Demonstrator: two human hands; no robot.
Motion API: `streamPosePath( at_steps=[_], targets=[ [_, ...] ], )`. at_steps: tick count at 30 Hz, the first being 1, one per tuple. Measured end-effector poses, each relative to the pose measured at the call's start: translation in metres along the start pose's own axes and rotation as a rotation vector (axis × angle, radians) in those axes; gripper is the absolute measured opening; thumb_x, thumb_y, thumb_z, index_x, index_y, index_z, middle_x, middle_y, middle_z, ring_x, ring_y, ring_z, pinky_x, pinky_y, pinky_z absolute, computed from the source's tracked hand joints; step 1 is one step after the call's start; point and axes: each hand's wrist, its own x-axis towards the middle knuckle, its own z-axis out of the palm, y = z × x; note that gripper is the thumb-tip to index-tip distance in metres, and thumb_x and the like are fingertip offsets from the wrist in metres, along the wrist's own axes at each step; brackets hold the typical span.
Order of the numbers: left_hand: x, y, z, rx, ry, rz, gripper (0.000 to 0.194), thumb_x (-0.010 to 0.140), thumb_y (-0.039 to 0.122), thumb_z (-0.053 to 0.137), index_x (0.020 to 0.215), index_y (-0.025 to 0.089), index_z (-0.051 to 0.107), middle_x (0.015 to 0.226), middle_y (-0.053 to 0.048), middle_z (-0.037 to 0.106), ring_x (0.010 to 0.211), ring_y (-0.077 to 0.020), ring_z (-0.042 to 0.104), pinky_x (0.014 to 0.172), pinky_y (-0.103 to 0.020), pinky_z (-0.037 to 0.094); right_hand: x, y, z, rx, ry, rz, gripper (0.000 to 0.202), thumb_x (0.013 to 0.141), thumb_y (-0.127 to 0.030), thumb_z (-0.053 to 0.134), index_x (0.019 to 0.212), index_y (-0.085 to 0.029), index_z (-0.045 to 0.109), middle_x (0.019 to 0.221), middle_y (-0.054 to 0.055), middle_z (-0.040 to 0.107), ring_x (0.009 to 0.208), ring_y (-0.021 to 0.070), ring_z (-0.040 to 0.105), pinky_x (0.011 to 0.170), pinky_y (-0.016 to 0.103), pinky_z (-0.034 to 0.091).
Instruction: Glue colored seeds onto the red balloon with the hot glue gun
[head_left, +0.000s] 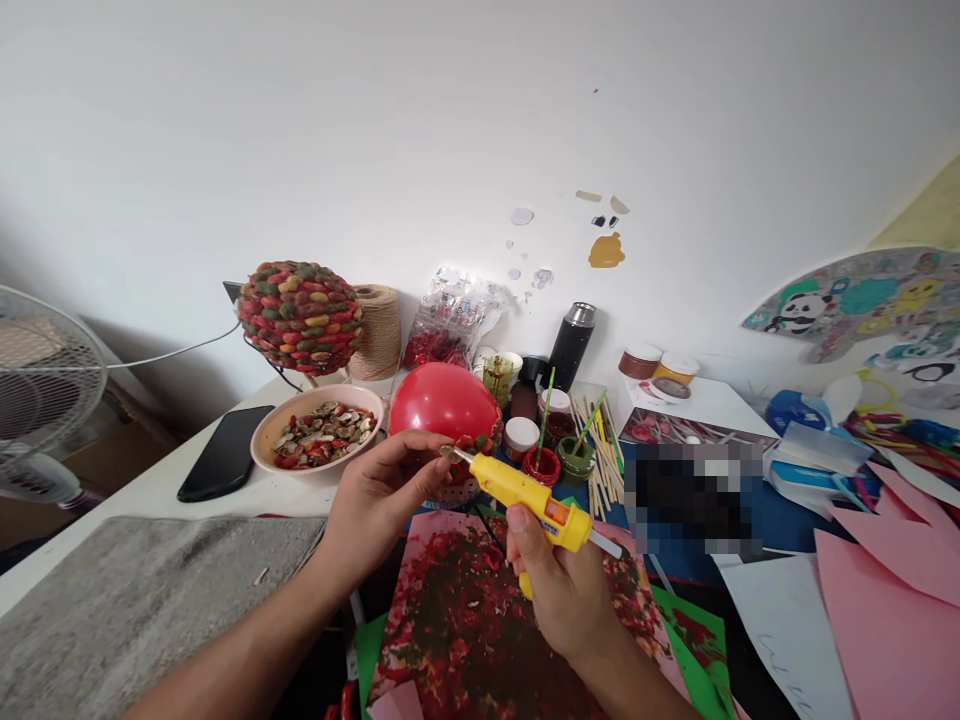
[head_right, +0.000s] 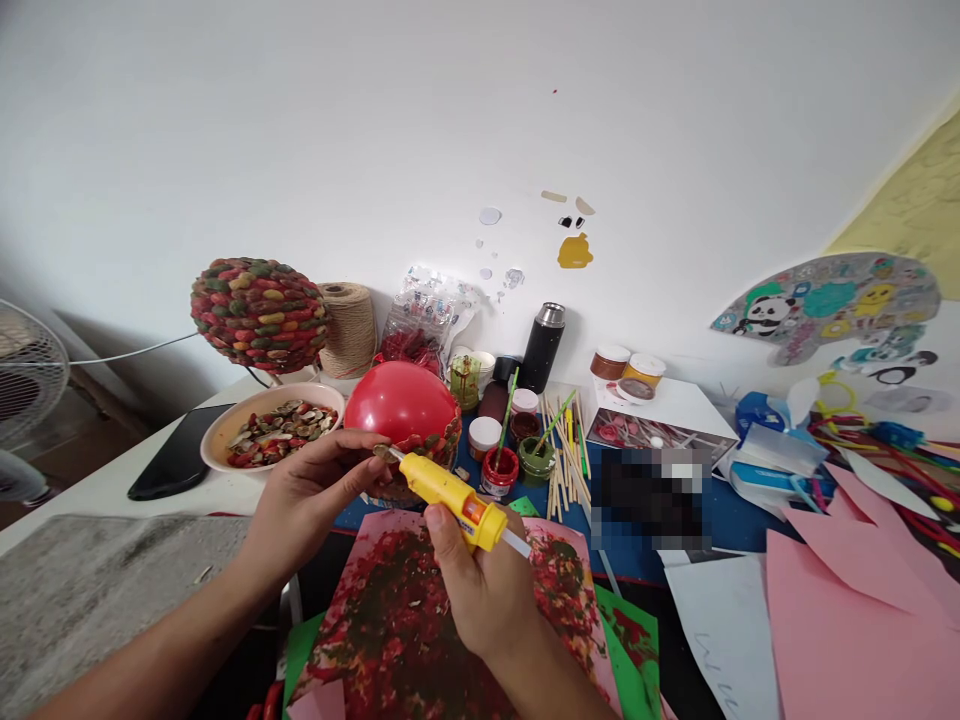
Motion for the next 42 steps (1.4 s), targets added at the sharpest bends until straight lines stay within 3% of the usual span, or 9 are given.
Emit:
streamPosePath(
  at_steps=[11, 29, 42],
  targets=[
    [0.000, -0.001, -0.002, 0.030, 0.010, 0.013, 0.029, 0.085, 0.044, 0.095, 0.099, 0.020, 0.086, 0.092, -0.007, 0.088, 0.079, -0.0220, 0.085, 0.074, -0.028, 0.072, -0.006, 0.015, 0.003, -0.028, 0.049, 0.005, 0.066, 0.110, -0.071, 0.051, 0.065, -0.024, 0.058, 0.051, -0.004, 0.048, 0.043, 0.0138, 0.045, 0.042, 0.026, 0.037],
    [0.000, 0.001, -0.002, 0.060, 0.037, -0.013, 0.029, 0.084, 0.043, 0.094, 0.099, 0.020, 0.085, 0.092, -0.006, 0.088, 0.075, -0.0201, 0.083, 0.074, -0.028, 0.070, -0.005, 0.015, 0.003, -0.053, 0.034, 0.011, 0.067, 0.110, -0.071, 0.050, 0.063, -0.025, 0.054, 0.051, -0.004, 0.046, 0.043, 0.0145, 0.046, 0.042, 0.027, 0.037],
    [0.000, 0.002, -0.004, 0.060, 0.031, 0.007, 0.027, 0.086, 0.042, 0.093, 0.100, 0.021, 0.085, 0.092, -0.005, 0.088, 0.075, -0.0175, 0.081, 0.073, -0.025, 0.069, -0.007, 0.016, 0.003, -0.057, 0.034, 0.038, 0.067, 0.108, -0.076, 0.050, 0.069, -0.024, 0.066, 0.048, -0.004, 0.046, 0.040, 0.0151, 0.044, 0.040, 0.027, 0.037]
  ],
)
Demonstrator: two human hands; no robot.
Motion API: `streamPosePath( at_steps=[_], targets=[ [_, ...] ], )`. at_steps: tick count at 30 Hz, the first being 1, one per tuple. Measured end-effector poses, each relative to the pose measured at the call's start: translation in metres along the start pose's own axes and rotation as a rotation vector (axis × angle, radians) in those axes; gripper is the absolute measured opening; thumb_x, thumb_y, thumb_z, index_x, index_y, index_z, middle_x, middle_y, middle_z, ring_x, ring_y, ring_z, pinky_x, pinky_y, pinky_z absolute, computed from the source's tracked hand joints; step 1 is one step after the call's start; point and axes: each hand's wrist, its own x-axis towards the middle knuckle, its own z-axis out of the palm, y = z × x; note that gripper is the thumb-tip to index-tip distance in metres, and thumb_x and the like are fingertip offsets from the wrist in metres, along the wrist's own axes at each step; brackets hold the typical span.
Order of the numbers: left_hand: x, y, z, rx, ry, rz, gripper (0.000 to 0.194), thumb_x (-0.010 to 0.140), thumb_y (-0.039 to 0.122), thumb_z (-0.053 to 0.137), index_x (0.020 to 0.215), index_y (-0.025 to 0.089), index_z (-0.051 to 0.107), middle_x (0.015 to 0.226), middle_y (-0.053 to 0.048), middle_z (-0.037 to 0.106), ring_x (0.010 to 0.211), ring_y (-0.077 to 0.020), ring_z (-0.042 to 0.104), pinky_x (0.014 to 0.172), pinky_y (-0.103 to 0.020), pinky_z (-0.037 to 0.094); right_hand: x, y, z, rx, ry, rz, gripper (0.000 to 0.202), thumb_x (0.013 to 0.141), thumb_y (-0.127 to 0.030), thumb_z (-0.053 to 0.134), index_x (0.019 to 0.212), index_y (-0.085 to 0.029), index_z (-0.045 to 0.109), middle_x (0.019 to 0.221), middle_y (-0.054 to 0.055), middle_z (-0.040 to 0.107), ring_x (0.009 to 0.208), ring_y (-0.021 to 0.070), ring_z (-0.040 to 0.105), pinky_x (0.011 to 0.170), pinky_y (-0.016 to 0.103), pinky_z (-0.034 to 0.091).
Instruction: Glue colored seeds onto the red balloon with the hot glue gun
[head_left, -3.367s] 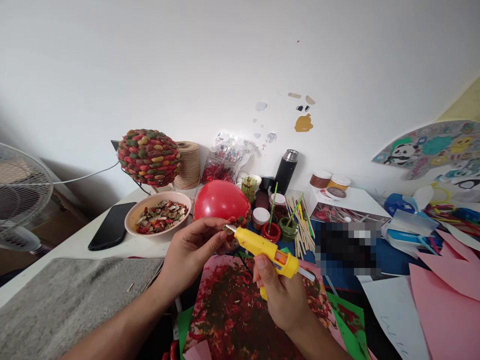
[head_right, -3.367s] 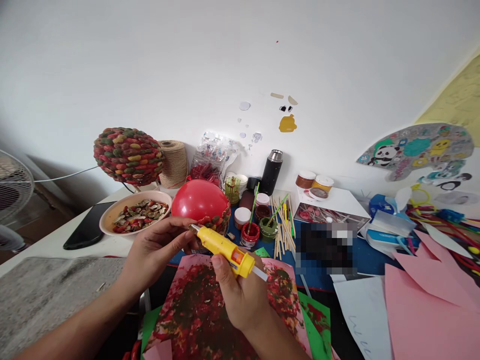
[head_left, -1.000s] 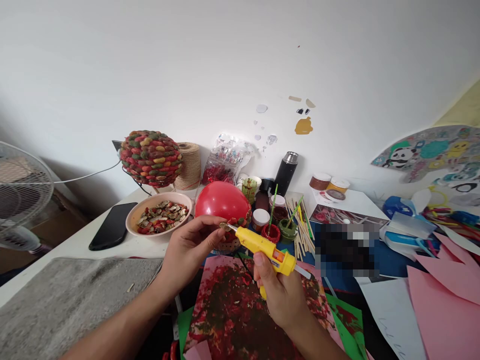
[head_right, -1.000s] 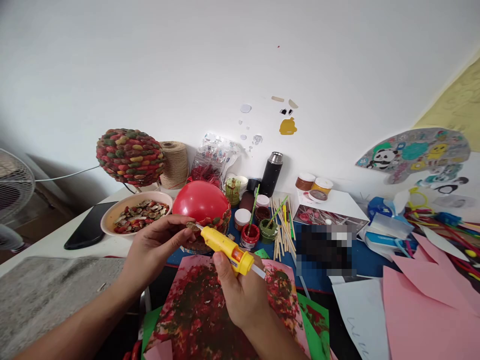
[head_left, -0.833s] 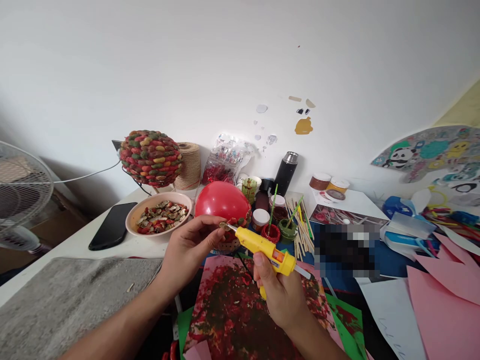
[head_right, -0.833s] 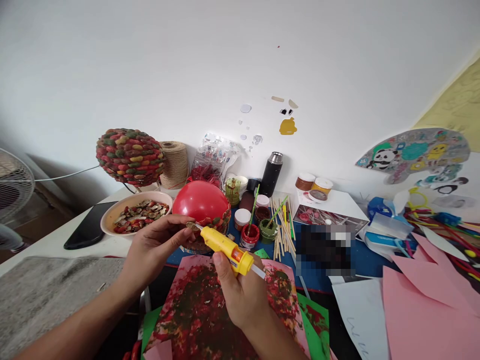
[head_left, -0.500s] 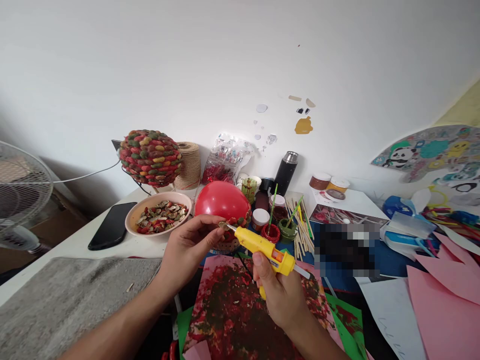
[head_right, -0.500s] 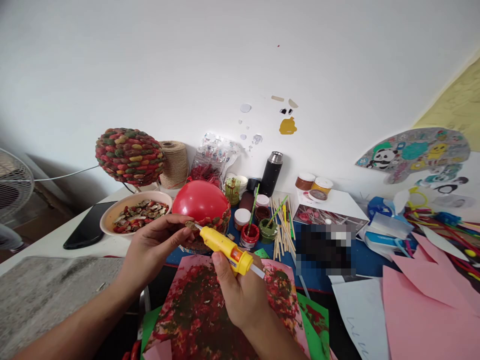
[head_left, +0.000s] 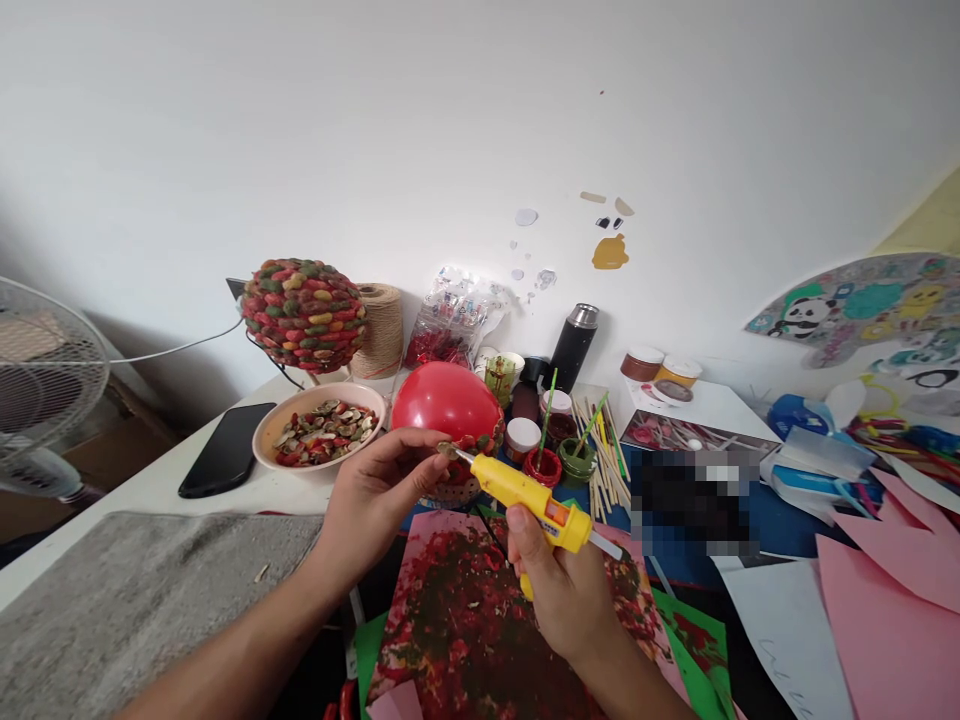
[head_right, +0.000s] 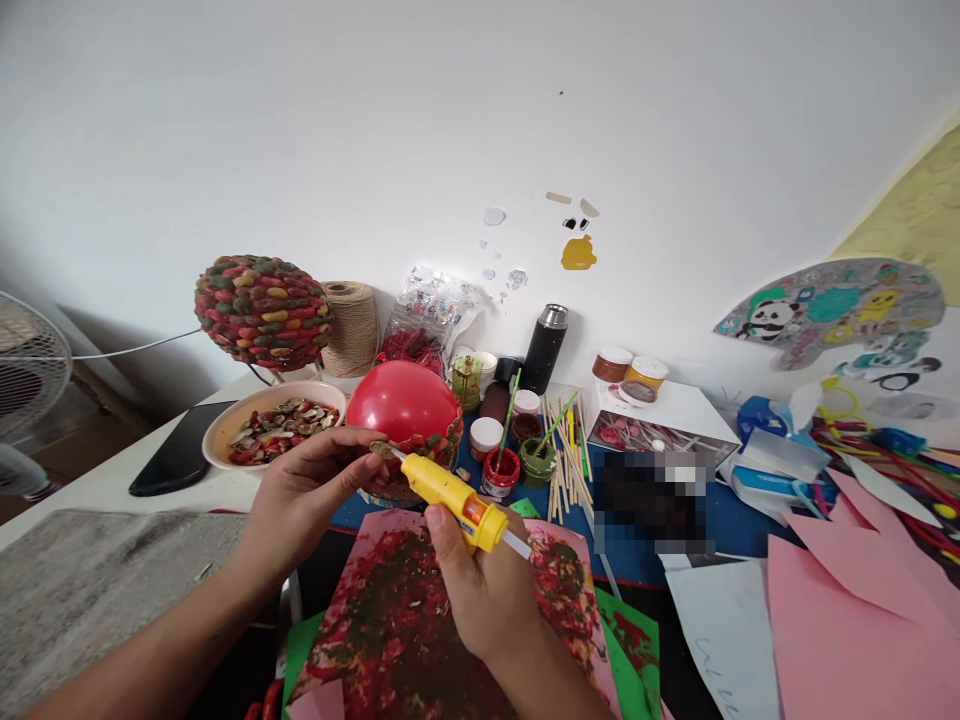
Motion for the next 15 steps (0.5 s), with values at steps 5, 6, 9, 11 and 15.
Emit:
streamPosePath(
  at_steps=[5, 6, 9, 11, 15],
  targets=[
    [-0.0001, 0.0000, -0.0003, 0.013, 0.012, 0.005, 0.031, 0.085, 0.045, 0.093, 0.099, 0.020, 0.084, 0.092, -0.007, 0.088, 0.075, -0.0201, 0.082, 0.073, -0.028, 0.070, 0.0006, 0.0001, 0.0001, 0.012, 0.011, -0.014, 0.066, 0.109, -0.075, 0.050, 0.070, -0.023, 0.067, 0.049, -0.004, 0.046, 0.040, 0.0148, 0.044, 0.041, 0.027, 0.038],
    [-0.0002, 0.0002, -0.0005, 0.022, 0.015, 0.004, 0.031, 0.085, 0.046, 0.093, 0.099, 0.020, 0.084, 0.092, -0.007, 0.088, 0.076, -0.0210, 0.082, 0.073, -0.029, 0.070, 0.0006, 0.0001, 0.0001, 0.014, 0.015, -0.015, 0.066, 0.109, -0.075, 0.051, 0.070, -0.023, 0.067, 0.049, -0.004, 0.046, 0.041, 0.0147, 0.044, 0.041, 0.027, 0.038],
    [-0.0003, 0.0010, -0.0007, 0.040, 0.024, 0.005, 0.032, 0.085, 0.046, 0.093, 0.100, 0.020, 0.083, 0.092, -0.007, 0.088, 0.077, -0.0220, 0.083, 0.073, -0.030, 0.071, 0.0006, 0.0003, -0.0001, 0.010, 0.021, -0.013, 0.066, 0.108, -0.075, 0.052, 0.069, -0.023, 0.067, 0.049, -0.004, 0.047, 0.041, 0.0150, 0.045, 0.042, 0.027, 0.039],
    [-0.0002, 0.0013, -0.0006, 0.035, 0.024, 0.010, 0.031, 0.085, 0.047, 0.093, 0.099, 0.020, 0.083, 0.091, -0.007, 0.087, 0.075, -0.0218, 0.083, 0.072, -0.030, 0.071, 0.0007, 0.0003, -0.0003, 0.003, 0.018, -0.012, 0.067, 0.108, -0.076, 0.050, 0.069, -0.024, 0.066, 0.049, -0.004, 0.047, 0.041, 0.0151, 0.045, 0.041, 0.027, 0.039],
    [-0.0001, 0.0013, -0.0004, 0.030, 0.024, 0.015, 0.033, 0.085, 0.048, 0.093, 0.099, 0.020, 0.083, 0.090, -0.007, 0.087, 0.074, -0.0229, 0.083, 0.071, -0.032, 0.072, 0.0005, 0.0001, -0.0003, -0.029, 0.018, -0.009, 0.069, 0.109, -0.077, 0.047, 0.067, -0.025, 0.063, 0.049, -0.004, 0.046, 0.041, 0.0151, 0.045, 0.040, 0.027, 0.037]
  ],
)
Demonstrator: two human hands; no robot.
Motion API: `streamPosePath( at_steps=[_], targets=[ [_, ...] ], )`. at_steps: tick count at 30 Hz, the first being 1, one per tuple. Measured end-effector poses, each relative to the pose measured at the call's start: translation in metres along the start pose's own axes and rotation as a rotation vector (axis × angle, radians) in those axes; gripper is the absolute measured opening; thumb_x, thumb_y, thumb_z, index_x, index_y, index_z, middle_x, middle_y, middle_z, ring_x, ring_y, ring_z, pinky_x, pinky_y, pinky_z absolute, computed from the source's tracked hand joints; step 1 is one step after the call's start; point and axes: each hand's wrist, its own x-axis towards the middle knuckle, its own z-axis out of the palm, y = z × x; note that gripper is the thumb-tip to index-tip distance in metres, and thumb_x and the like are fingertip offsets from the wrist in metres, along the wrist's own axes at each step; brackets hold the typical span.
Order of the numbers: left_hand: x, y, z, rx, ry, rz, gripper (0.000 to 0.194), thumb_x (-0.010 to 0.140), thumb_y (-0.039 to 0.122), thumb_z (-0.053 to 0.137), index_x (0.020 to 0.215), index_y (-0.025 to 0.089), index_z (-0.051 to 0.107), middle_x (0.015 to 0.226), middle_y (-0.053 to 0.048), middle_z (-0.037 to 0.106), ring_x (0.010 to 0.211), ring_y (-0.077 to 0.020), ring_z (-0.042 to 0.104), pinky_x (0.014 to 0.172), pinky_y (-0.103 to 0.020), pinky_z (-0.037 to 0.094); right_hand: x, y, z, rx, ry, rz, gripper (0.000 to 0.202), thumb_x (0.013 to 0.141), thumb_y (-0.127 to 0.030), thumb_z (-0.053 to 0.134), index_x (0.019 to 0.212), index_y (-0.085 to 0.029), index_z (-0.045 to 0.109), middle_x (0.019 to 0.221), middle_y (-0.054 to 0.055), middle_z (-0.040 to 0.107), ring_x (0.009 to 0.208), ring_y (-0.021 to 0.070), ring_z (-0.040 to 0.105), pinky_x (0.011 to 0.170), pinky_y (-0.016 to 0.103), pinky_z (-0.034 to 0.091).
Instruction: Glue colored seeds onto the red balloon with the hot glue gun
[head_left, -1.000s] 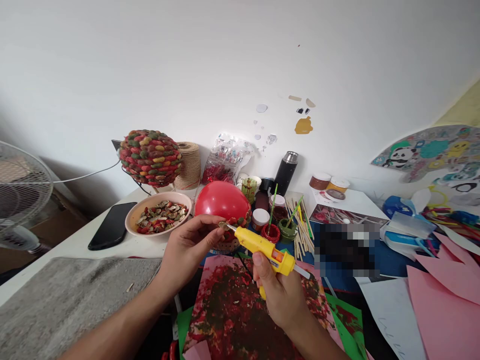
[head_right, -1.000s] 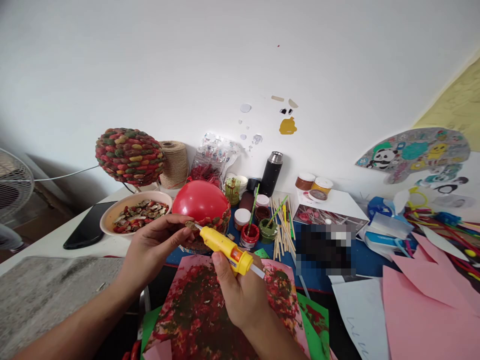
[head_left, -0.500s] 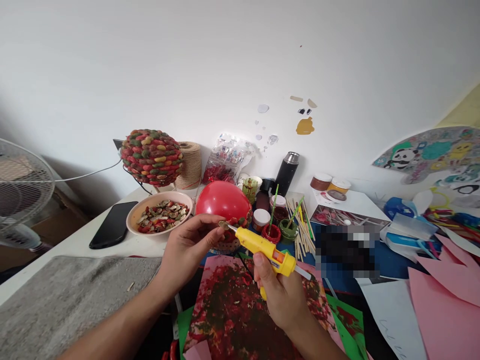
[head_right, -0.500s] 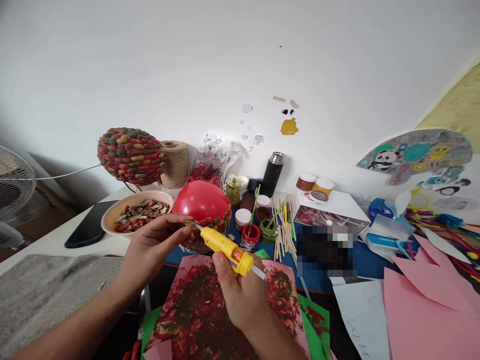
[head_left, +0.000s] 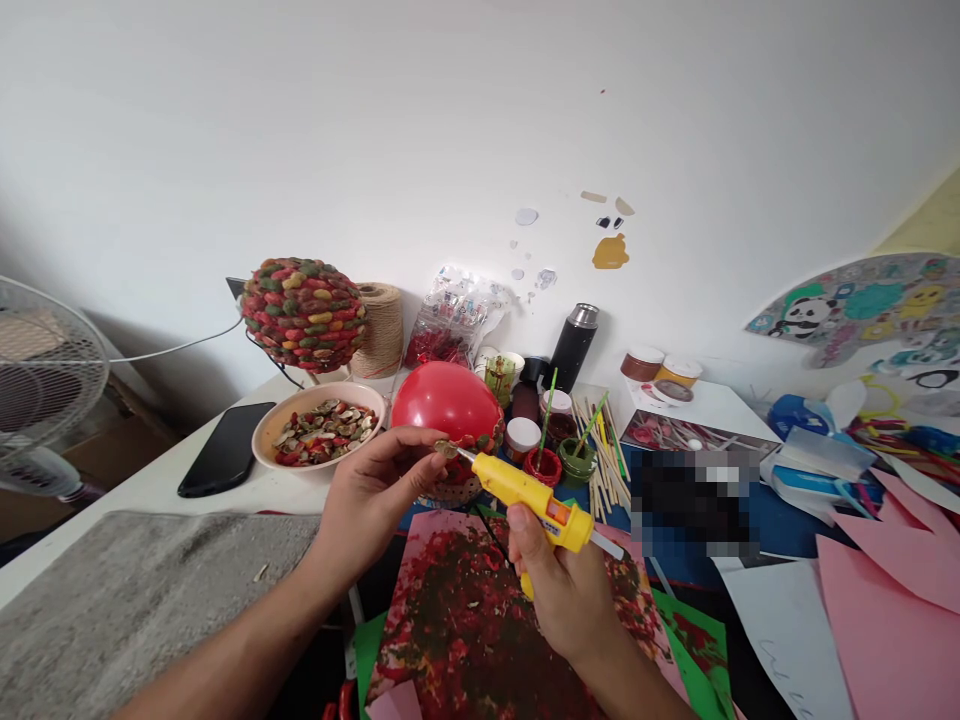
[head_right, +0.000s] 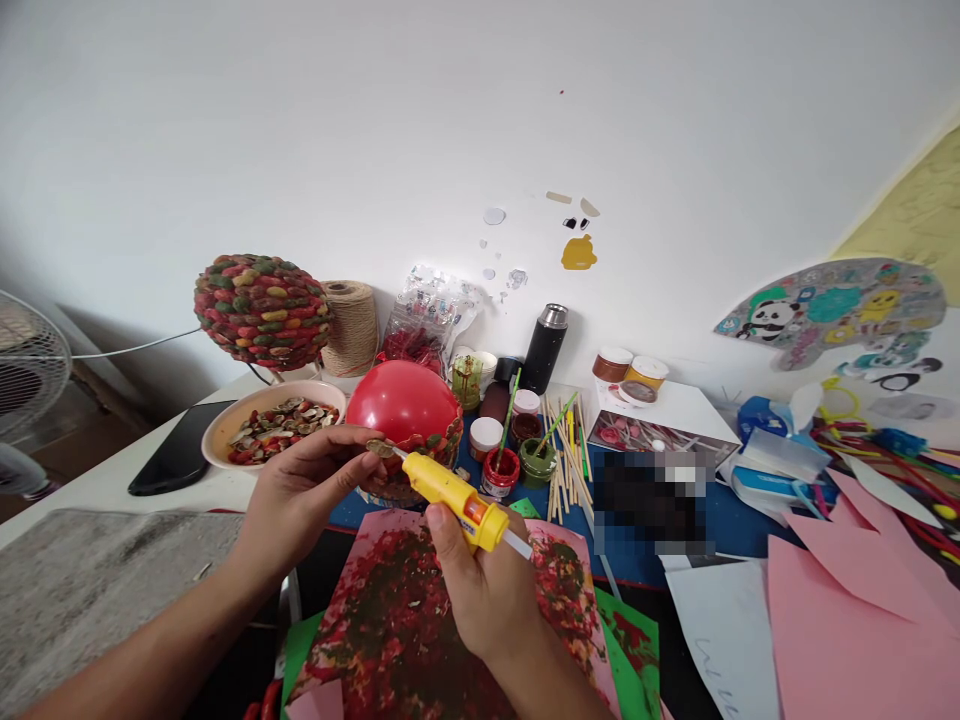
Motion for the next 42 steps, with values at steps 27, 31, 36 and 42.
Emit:
streamPosePath(
  at_steps=[27, 31, 36, 42],
  targets=[
    [0.000, 0.001, -0.001, -0.019, 0.010, 0.023, 0.025, 0.086, 0.041, 0.093, 0.100, 0.021, 0.084, 0.088, -0.005, 0.088, 0.074, -0.0229, 0.085, 0.070, -0.030, 0.072, 0.001, -0.002, 0.001, 0.051, -0.004, -0.018, 0.065, 0.109, -0.070, 0.053, 0.062, -0.026, 0.051, 0.052, -0.005, 0.044, 0.044, 0.0143, 0.044, 0.044, 0.027, 0.038],
    [-0.001, 0.000, -0.002, -0.018, 0.008, 0.018, 0.023, 0.087, 0.039, 0.093, 0.099, 0.022, 0.084, 0.090, -0.005, 0.088, 0.077, -0.0233, 0.086, 0.072, -0.030, 0.072, 0.000, -0.001, 0.001, 0.057, -0.019, -0.013, 0.064, 0.110, -0.069, 0.053, 0.063, -0.026, 0.051, 0.053, -0.004, 0.046, 0.045, 0.0142, 0.045, 0.043, 0.027, 0.036],
    [-0.001, -0.002, -0.004, -0.009, 0.004, 0.016, 0.023, 0.088, 0.039, 0.092, 0.101, 0.022, 0.084, 0.092, -0.004, 0.088, 0.079, -0.0213, 0.085, 0.074, -0.028, 0.072, 0.001, -0.004, 0.000, 0.048, -0.025, 0.006, 0.063, 0.109, -0.069, 0.054, 0.064, -0.026, 0.052, 0.054, -0.004, 0.047, 0.045, 0.0145, 0.046, 0.043, 0.027, 0.037],
    [-0.001, -0.004, -0.005, 0.058, 0.032, 0.034, 0.028, 0.087, 0.044, 0.092, 0.101, 0.021, 0.084, 0.092, -0.006, 0.087, 0.079, -0.0236, 0.083, 0.073, -0.033, 0.072, 0.005, -0.012, -0.003, 0.061, -0.070, -0.010, 0.059, 0.110, -0.065, 0.054, 0.065, -0.025, 0.053, 0.056, -0.003, 0.049, 0.047, 0.0147, 0.047, 0.045, 0.027, 0.040]
  ],
)
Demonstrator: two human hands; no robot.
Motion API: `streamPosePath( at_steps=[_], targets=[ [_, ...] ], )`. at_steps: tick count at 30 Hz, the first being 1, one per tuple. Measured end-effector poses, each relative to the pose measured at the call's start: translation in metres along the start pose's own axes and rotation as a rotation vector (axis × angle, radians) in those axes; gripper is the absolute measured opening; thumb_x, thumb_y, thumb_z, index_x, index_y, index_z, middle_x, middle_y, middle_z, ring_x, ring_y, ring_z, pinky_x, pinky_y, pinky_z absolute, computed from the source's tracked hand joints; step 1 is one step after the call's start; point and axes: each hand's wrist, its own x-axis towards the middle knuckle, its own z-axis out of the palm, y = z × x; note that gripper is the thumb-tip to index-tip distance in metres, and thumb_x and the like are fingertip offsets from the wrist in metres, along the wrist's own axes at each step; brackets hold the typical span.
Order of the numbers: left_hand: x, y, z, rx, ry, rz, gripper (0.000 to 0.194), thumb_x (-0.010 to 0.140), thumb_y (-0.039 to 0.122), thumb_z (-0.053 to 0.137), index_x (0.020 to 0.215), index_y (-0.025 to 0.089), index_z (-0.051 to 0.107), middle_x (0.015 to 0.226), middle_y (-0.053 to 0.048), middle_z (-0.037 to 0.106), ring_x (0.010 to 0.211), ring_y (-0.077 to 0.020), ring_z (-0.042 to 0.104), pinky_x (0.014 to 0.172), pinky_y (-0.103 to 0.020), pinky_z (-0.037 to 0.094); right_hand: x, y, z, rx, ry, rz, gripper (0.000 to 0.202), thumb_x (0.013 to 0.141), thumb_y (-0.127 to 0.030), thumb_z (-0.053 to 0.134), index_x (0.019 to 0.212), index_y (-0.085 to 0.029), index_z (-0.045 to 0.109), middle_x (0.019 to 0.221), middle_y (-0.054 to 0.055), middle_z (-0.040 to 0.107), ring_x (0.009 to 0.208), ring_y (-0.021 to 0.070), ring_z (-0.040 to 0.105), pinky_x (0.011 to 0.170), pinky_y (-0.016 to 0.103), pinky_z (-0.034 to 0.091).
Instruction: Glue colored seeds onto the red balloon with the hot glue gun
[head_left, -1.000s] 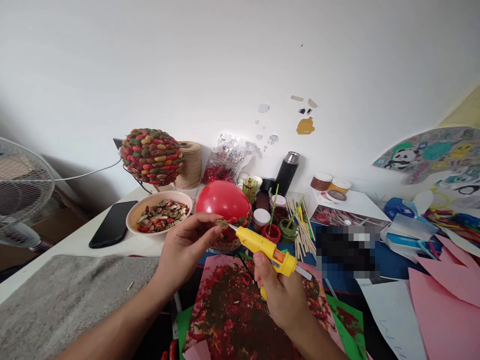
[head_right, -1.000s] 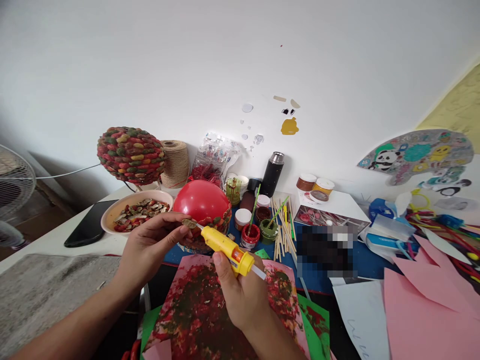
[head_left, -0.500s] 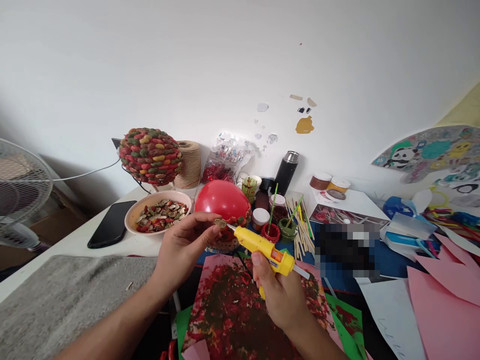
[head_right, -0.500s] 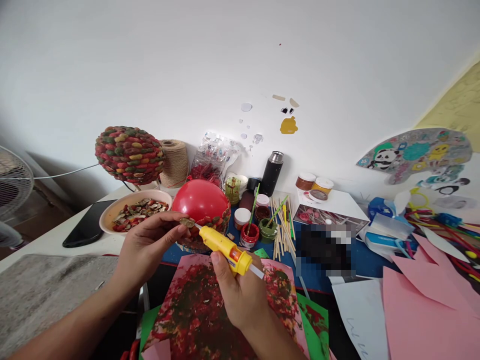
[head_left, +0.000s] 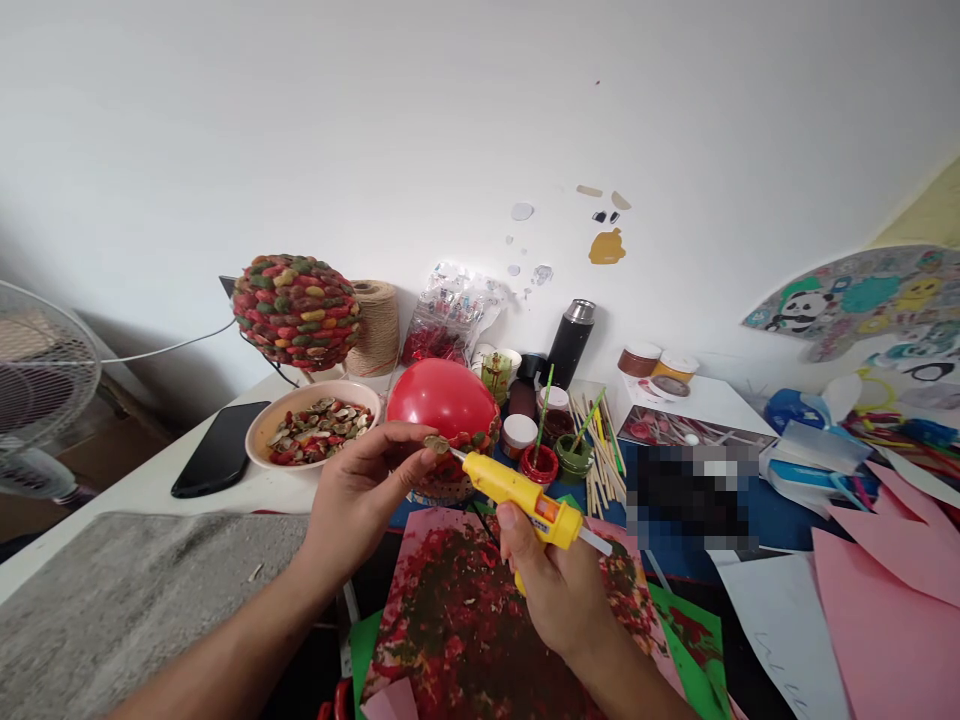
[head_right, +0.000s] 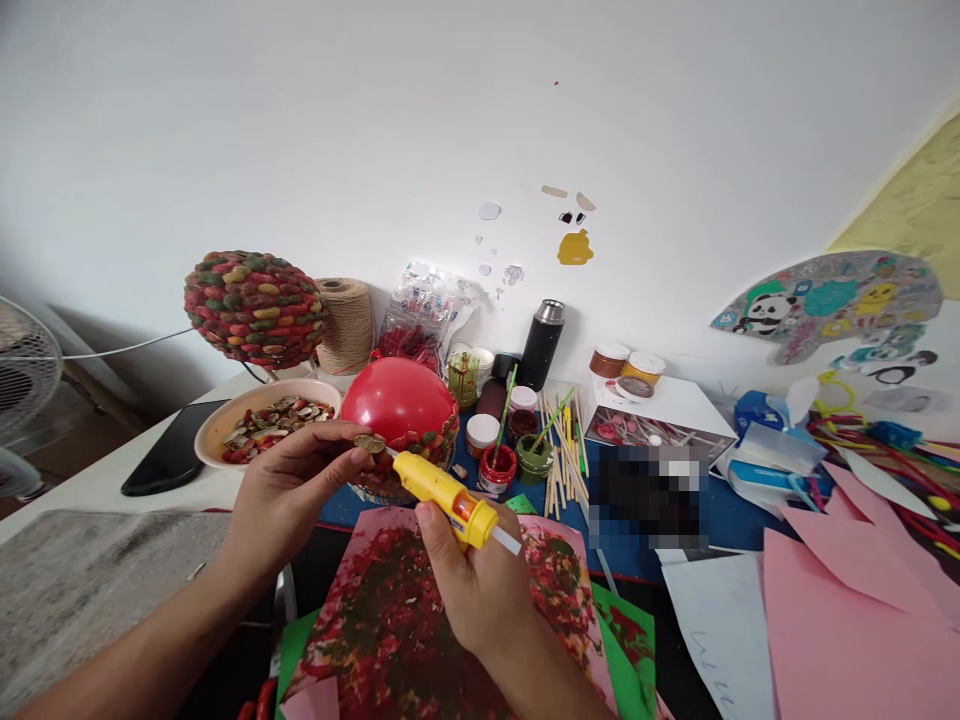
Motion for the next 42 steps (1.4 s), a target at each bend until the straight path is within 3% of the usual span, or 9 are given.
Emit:
streamPosePath(
  at_steps=[4, 8, 11, 14, 20, 26, 30, 36, 42],
  targets=[
    [0.002, 0.001, -0.004, 0.111, 0.066, 0.088, 0.027, 0.087, 0.043, 0.091, 0.101, 0.022, 0.085, 0.097, -0.006, 0.086, 0.079, -0.0213, 0.080, 0.072, -0.030, 0.069, 0.000, 0.000, 0.002, -0.026, -0.036, -0.062, 0.054, 0.111, -0.058, 0.055, 0.070, -0.024, 0.059, 0.059, -0.001, 0.054, 0.051, 0.0157, 0.052, 0.050, 0.028, 0.040],
    [0.012, 0.005, -0.015, 0.113, 0.248, 0.133, 0.027, 0.082, 0.041, 0.093, 0.100, 0.023, 0.085, 0.101, -0.005, 0.086, 0.085, -0.0202, 0.078, 0.075, -0.028, 0.066, 0.001, 0.004, 0.002, 0.047, -0.058, -0.012, 0.061, 0.110, -0.066, 0.053, 0.068, -0.023, 0.061, 0.055, -0.003, 0.048, 0.048, 0.0144, 0.047, 0.049, 0.028, 0.038],
    [0.021, 0.010, -0.025, 0.026, 0.369, 0.097, 0.027, 0.081, 0.038, 0.094, 0.102, 0.023, 0.085, 0.107, -0.004, 0.087, 0.086, -0.0184, 0.077, 0.080, -0.028, 0.065, 0.005, 0.005, -0.004, 0.170, 0.011, 0.079, 0.068, 0.105, -0.079, 0.054, 0.068, -0.022, 0.063, 0.054, -0.003, 0.049, 0.048, 0.0142, 0.047, 0.047, 0.027, 0.037],
    [0.027, 0.019, -0.028, -0.012, 0.408, 0.086, 0.030, 0.078, 0.034, 0.096, 0.102, 0.021, 0.084, 0.099, -0.004, 0.086, 0.081, -0.0161, 0.075, 0.079, -0.027, 0.063, 0.013, 0.003, -0.013, 0.276, 0.121, 0.134, 0.073, 0.097, -0.087, 0.060, 0.064, -0.022, 0.065, 0.050, -0.003, 0.049, 0.046, 0.0145, 0.049, 0.046, 0.027, 0.040],
    [0.031, 0.043, -0.008, 0.386, 0.205, 0.153, 0.030, 0.080, 0.045, 0.090, 0.098, 0.021, 0.084, 0.095, -0.005, 0.085, 0.083, -0.0212, 0.074, 0.074, -0.032, 0.060, 0.024, -0.002, -0.027, 0.426, 0.236, 0.159, 0.076, 0.091, -0.089, 0.065, 0.060, -0.020, 0.067, 0.046, -0.002, 0.051, 0.043, 0.0136, 0.054, 0.046, 0.026, 0.042],
    [0.036, 0.051, 0.022, 0.944, -0.122, 0.625, 0.019, 0.102, 0.034, 0.067, 0.102, 0.023, 0.083, 0.094, -0.005, 0.084, 0.086, -0.0237, 0.073, 0.080, -0.037, 0.055, 0.026, -0.004, -0.033, 0.509, 0.244, 0.136, 0.073, 0.092, -0.087, 0.067, 0.062, -0.020, 0.068, 0.046, -0.003, 0.050, 0.041, 0.0124, 0.051, 0.043, 0.024, 0.039],
    [0.043, 0.048, 0.037, 1.198, -0.234, 0.846, 0.025, 0.107, 0.028, 0.062, 0.105, 0.019, 0.084, 0.100, -0.009, 0.085, 0.090, -0.0275, 0.073, 0.085, -0.041, 0.055, 0.027, -0.006, -0.037, 0.535, 0.238, 0.125, 0.072, 0.092, -0.086, 0.067, 0.065, -0.020, 0.070, 0.046, -0.004, 0.049, 0.042, 0.0123, 0.051, 0.043, 0.024, 0.039],
    [0.055, 0.046, 0.045, 1.455, -0.358, 0.826, 0.029, 0.108, 0.029, 0.057, 0.110, 0.022, 0.085, 0.103, -0.011, 0.085, 0.093, -0.0318, 0.071, 0.083, -0.045, 0.053, 0.026, -0.006, -0.035, 0.574, 0.214, 0.102, 0.069, 0.095, -0.084, 0.066, 0.066, -0.021, 0.070, 0.049, -0.004, 0.050, 0.044, 0.0129, 0.050, 0.045, 0.026, 0.038],
    [0.056, 0.054, 0.045, 1.519, -0.394, 0.760, 0.029, 0.108, 0.034, 0.059, 0.114, 0.017, 0.082, 0.103, -0.014, 0.085, 0.094, -0.0348, 0.071, 0.082, -0.047, 0.051, 0.027, -0.008, -0.035, 0.590, 0.200, 0.055, 0.069, 0.097, -0.082, 0.065, 0.065, -0.021, 0.071, 0.053, -0.002, 0.054, 0.049, 0.0139, 0.051, 0.050, 0.028, 0.039]
  ],
)
